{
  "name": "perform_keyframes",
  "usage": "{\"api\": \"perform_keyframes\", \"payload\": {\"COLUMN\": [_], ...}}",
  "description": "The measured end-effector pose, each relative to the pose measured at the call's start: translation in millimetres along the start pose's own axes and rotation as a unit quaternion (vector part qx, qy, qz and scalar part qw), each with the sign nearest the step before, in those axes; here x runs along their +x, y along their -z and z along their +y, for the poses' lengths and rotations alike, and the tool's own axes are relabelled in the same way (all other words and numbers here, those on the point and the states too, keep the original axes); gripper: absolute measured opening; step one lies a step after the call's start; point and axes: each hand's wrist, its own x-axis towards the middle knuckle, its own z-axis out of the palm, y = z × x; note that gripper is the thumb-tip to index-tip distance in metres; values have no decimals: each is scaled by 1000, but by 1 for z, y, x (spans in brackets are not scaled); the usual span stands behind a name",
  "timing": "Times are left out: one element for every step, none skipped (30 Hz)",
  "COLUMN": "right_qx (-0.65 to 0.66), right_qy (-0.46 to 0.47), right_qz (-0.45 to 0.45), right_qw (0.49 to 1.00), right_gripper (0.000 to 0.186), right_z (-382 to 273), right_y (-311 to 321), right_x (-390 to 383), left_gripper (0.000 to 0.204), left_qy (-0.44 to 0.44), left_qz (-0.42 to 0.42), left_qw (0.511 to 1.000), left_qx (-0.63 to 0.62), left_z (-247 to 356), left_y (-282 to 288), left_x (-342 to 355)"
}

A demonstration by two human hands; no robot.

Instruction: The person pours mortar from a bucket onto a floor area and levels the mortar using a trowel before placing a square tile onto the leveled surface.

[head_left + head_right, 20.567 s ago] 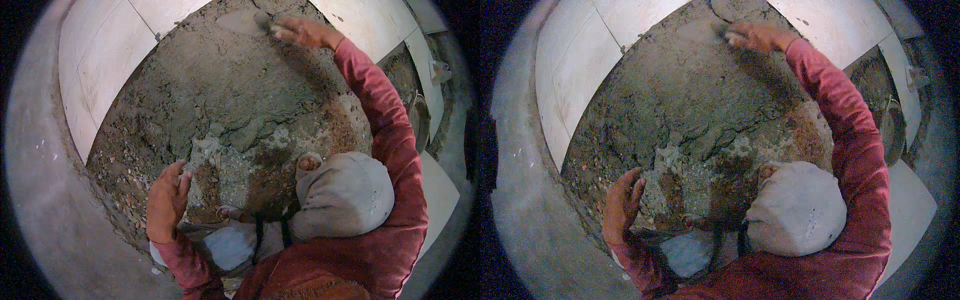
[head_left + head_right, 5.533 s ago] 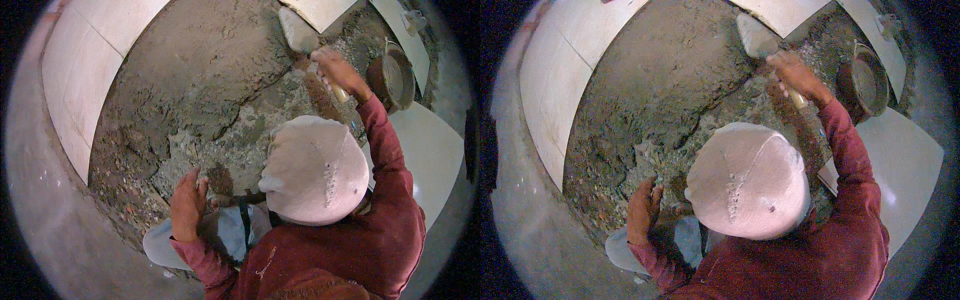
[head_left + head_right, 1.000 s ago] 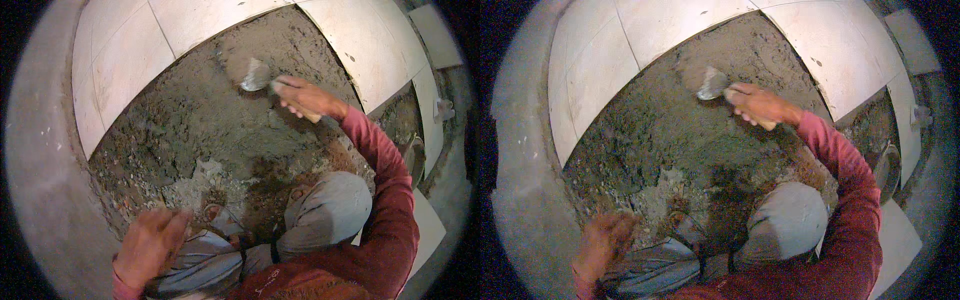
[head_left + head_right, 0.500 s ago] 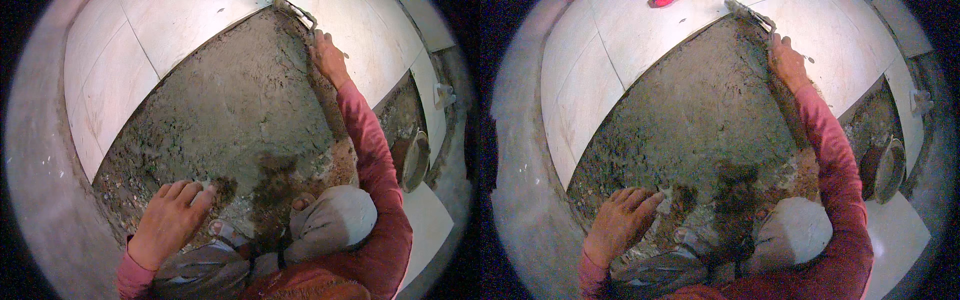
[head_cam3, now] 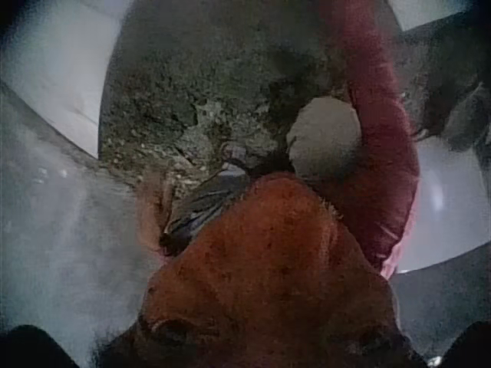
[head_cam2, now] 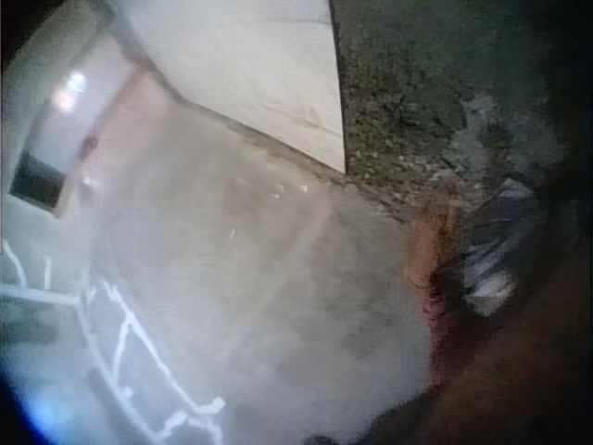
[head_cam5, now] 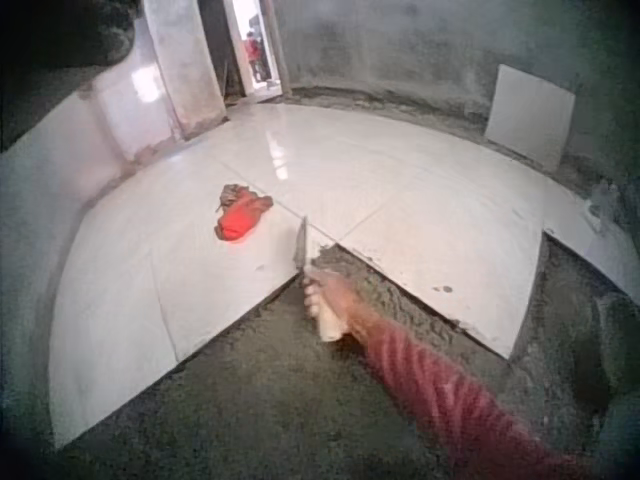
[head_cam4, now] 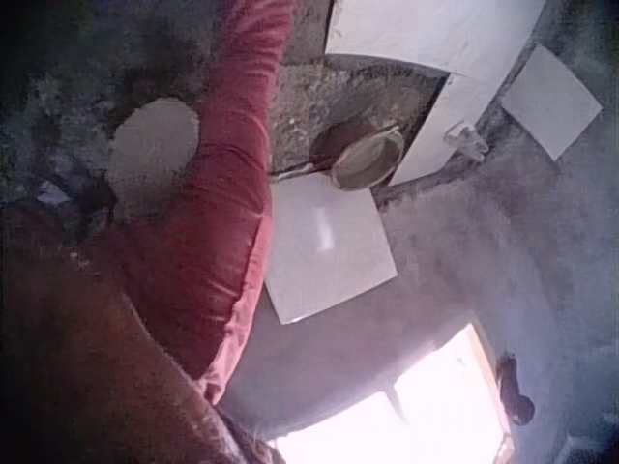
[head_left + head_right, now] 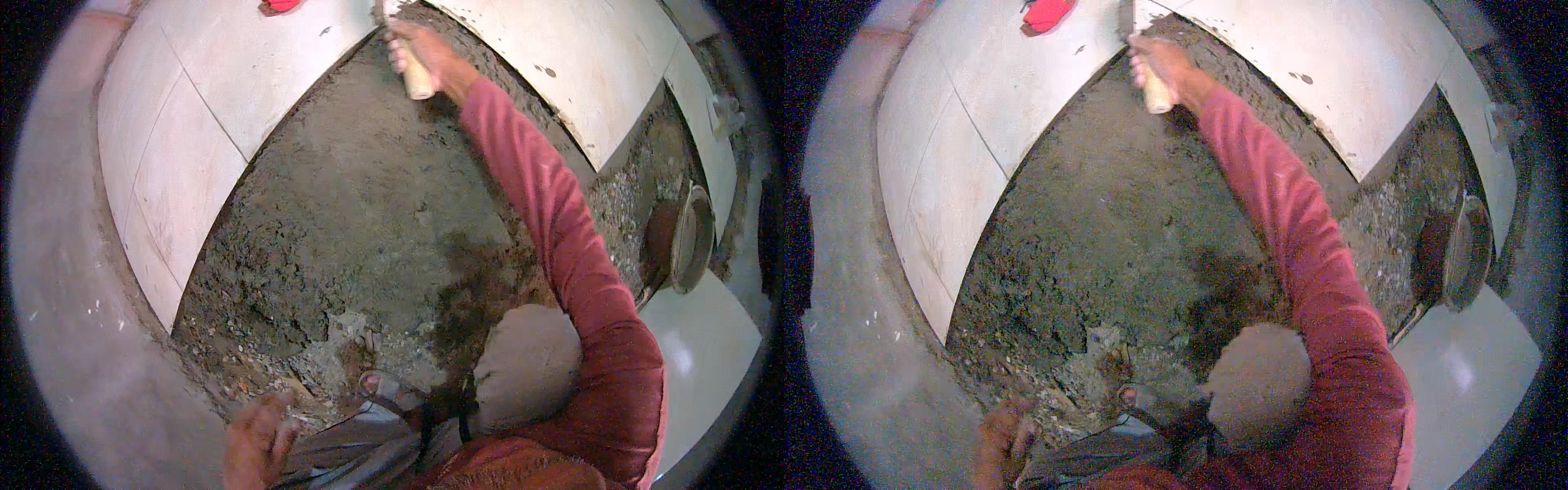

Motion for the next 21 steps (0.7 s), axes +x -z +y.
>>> {"api": "perform_keyframes", "payload": {"right_qx": [50, 78, 105, 93, 81, 119, 132, 160, 190, 218, 246, 275, 260, 244, 228, 181, 190, 194, 198, 176, 155], "right_qy": [-14, -12, -13, 0, 12, -2, 15, 13, 12, 18, 25, 35, 23, 12, -2, 20, 16, 23, 29, 38, 46], "right_qz": [0, 7, 13, 56, 98, 78, 44, 55, 67, 28, -11, -47, -43, -39, -35, 12, 57, 71, 85, 85, 85], "right_qw": [999, 997, 994, 994, 992, 990, 990, 985, 979, 975, 969, 960, 964, 969, 973, 983, 980, 978, 976, 980, 983], "right_gripper": [26, 26, 26, 26, 27, 29, 29, 29, 28, 28, 28, 27, 27, 28, 28, 28, 28, 28, 28, 28, 28], "right_z": [10, 18, 27, 28, 26, 23, 26, 24, 23, 23, 24, 24, 22, 21, 22, 26, 27, 33, 36, 39, 41], "right_y": [-3, 2, 7, 6, 11, 34, 33, 33, 33, 33, 32, 34, 32, 26, 20, 13, 12, 14, 13, 16, 18], "right_x": [3, 1, 4, -7, -22, -27, -47, -64, -74, -74, -73, -74, -67, -52, -37, -28, -26, -29, -39, -57, -83], "left_gripper": [34, 36, 38, 40, 39, 39, 40, 41, 41, 42, 39, 36, 34, 34, 34, 33, 36, 38, 42, 42, 43], "left_qy": [5, -7, -18, -24, -21, -27, -24, 0, 22, 45, 49, 50, 46, 34, 23, 12, 27, 47, 67, 63, 61], "left_qz": [22, 30, 38, 46, 36, 28, 21, 13, 4, -5, 8, 19, 33, 29, 24, 19, 6, -7, -19, -12, -5], "left_qw": [1000, 999, 999, 999, 999, 999, 999, 998, 995, 990, 992, 994, 995, 996, 996, 995, 996, 997, 996, 995, 994], "left_qx": [21, 10, -3, -17, -22, -26, -32, -67, -101, -134, -119, -99, -78, -82, -88, -95, -79, -65, -51, -70, -90], "left_z": [3, 8, 13, 15, 11, 5, 1, 2, 6, 8, 6, 5, 2, 1, 2, 3, 3, 4, 4, 4, 4], "left_y": [2, 7, 14, 17, 16, 16, 14, 14, 17, 18, 14, 10, 7, 7, 7, 8, 11, 13, 15, 16, 16], "left_x": [3, 4, 4, 2, -3, -8, -13, -14, -14, -15, -17, -19, -19, -17, -15, -15, -16, -20, -22, -24, -26]}}
